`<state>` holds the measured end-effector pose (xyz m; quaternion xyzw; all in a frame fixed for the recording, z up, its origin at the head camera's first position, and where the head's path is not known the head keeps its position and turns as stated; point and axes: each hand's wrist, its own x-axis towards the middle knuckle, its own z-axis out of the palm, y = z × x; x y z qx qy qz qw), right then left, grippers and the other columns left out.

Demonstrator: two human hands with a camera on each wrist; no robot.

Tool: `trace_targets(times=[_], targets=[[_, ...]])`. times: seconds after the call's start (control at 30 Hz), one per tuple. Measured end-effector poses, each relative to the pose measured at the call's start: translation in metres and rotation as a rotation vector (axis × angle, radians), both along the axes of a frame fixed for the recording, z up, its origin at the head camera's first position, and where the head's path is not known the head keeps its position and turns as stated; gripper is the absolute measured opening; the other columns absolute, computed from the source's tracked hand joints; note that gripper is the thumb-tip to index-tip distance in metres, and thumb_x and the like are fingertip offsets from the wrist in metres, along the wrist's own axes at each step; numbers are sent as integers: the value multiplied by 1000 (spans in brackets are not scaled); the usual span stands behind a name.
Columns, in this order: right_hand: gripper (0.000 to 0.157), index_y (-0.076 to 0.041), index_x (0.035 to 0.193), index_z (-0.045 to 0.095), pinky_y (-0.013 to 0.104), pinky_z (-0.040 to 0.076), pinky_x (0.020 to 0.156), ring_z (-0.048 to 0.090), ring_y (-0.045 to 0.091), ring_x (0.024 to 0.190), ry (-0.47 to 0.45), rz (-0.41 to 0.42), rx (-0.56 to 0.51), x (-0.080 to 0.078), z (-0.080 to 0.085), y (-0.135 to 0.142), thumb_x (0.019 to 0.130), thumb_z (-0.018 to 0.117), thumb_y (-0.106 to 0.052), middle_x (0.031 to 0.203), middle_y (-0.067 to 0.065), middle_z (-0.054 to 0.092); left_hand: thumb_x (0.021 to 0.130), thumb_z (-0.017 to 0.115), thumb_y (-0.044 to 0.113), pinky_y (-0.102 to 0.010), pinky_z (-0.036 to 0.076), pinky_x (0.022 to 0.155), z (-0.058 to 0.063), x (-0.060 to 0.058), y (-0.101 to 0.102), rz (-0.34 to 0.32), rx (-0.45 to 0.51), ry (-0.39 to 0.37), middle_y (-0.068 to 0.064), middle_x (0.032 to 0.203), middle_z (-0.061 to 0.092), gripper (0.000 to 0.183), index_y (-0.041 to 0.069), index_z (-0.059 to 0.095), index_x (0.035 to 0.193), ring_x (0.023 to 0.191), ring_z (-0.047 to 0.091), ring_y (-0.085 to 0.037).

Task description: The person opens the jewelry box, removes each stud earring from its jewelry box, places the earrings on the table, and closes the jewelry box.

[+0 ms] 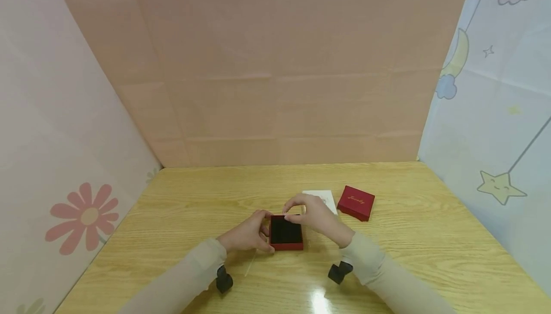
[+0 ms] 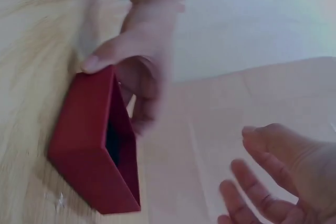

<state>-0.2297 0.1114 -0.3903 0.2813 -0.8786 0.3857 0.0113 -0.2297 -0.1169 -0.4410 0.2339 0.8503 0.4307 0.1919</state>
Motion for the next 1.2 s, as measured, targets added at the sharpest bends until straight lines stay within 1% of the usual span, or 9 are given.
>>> trace_targets(times=[0.03,0.1,0.2,0.3,0.43,0.57,0.7,0.8,1.2], targets=[[10,-18,90,70,45,48,82,60,21,94,-13,-12,-40,1,5,6,81,71,-23,98,-4,65,68,83,18,-25,50,73,0,0,0,0,0,-1,-5,118,39,83,4,34,132,90,54,-15],[13,-19,92,69,39,50,75,59,18,87,-61,-28,-89,3,10,19,83,70,-28,93,-5,64,68,83,18,-25,49,73,0,0,0,0,-2,-2,-5,117,39,83,5,33,133,89,54,-15],[15,-20,93,69,30,49,63,57,16,74,-112,-44,-104,5,10,37,83,68,-31,84,-5,62,68,83,17,-25,49,73,0,0,0,-4,2,0,-5,116,39,84,4,33,133,88,53,-16],[16,-15,94,69,26,47,58,55,17,69,-151,-40,-82,8,0,50,84,69,-27,79,-3,60,68,83,16,-25,49,73,1,1,-1,-3,6,-6,-5,115,40,84,4,32,133,87,53,-17],[16,-7,94,68,23,45,56,53,15,67,-226,-6,-48,11,-21,59,84,68,-20,78,-1,59,67,83,15,-25,49,73,1,1,0,5,10,-15,-5,116,39,84,5,33,133,88,53,-16],[11,-3,92,67,22,44,51,50,9,61,-276,56,-16,12,-36,63,86,65,-12,78,1,61,67,83,14,-26,49,73,2,1,1,7,22,-23,-5,116,39,84,4,33,133,87,52,-17],[8,0,90,67,20,43,50,50,7,58,-334,92,-28,12,-44,64,85,64,-4,78,4,64,67,83,13,-27,49,73,3,2,1,6,20,-27,-7,116,39,84,3,32,133,87,52,-18],[7,1,88,67,19,42,50,49,7,58,-370,101,-45,11,-45,63,84,66,-4,79,5,65,67,83,14,-26,49,73,3,2,2,10,12,-29,-6,118,38,84,4,32,133,88,52,-18],[5,1,84,67,18,38,50,46,7,58,-374,120,-13,9,-45,60,81,68,-2,72,4,61,67,83,11,-26,49,73,4,1,2,10,23,-29,-6,119,37,82,3,33,132,89,51,-18]])
